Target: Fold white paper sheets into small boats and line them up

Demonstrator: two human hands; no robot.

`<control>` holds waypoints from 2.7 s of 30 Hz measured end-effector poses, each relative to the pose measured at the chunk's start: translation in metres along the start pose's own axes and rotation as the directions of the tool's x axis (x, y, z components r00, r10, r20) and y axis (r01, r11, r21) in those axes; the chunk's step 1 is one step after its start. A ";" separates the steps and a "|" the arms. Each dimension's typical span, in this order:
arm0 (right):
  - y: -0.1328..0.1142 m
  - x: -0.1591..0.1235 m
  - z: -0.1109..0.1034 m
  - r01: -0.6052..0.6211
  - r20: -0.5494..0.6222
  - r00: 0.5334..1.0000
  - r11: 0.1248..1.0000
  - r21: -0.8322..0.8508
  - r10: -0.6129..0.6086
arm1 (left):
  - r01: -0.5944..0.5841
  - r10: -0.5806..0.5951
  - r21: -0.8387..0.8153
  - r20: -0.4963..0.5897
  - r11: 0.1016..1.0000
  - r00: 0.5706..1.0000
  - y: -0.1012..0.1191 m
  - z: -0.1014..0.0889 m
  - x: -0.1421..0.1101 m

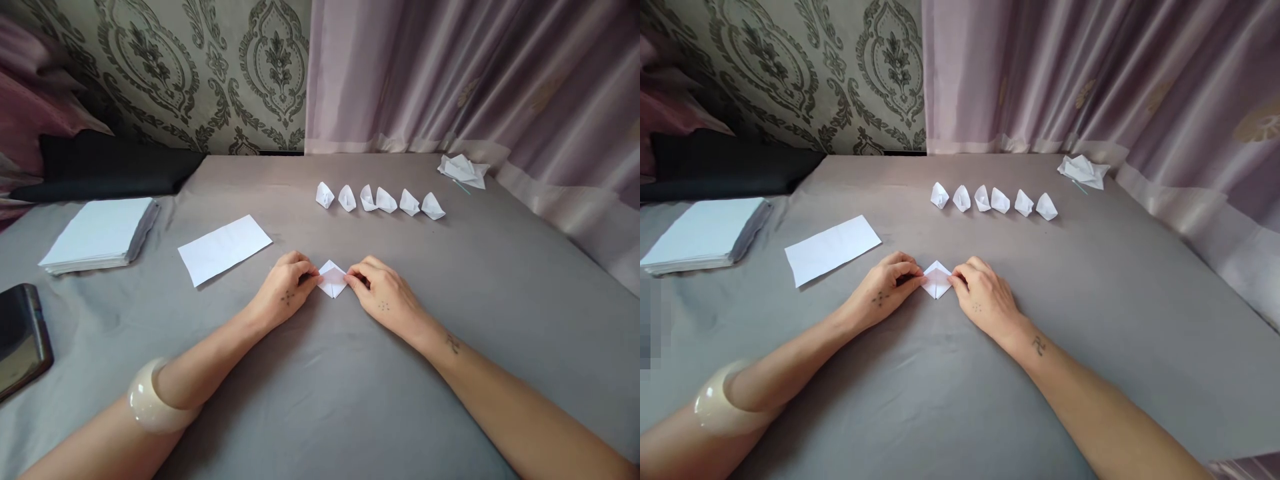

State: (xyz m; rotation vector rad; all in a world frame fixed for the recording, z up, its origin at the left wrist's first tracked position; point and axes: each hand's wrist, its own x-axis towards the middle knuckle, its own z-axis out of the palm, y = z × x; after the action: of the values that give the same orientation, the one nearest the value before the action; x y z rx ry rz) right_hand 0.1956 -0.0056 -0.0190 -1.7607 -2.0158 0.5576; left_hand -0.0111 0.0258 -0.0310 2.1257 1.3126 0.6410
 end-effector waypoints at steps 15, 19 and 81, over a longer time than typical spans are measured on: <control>-0.003 -0.013 0.010 0.038 -0.118 0.992 0.993 -0.112 -0.051 | -0.086 0.087 0.059 -0.020 0.995 0.996 0.001 -0.003 -0.004; -0.007 -0.021 0.008 0.116 -0.077 0.987 0.955 -0.274 -0.142 | -0.134 0.138 0.101 -0.036 0.986 0.990 0.000 -0.002 -0.006; 0.001 -0.006 0.001 0.327 0.074 0.945 0.932 -0.159 -0.319 | -0.414 0.379 0.243 0.179 0.877 0.908 -0.010 -0.015 -0.005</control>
State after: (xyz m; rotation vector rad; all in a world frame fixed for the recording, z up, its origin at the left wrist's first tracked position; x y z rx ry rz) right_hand 0.1968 -0.0119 -0.0209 -1.4656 -2.3836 0.3331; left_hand -0.0288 0.0280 -0.0271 2.6555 0.9422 0.4911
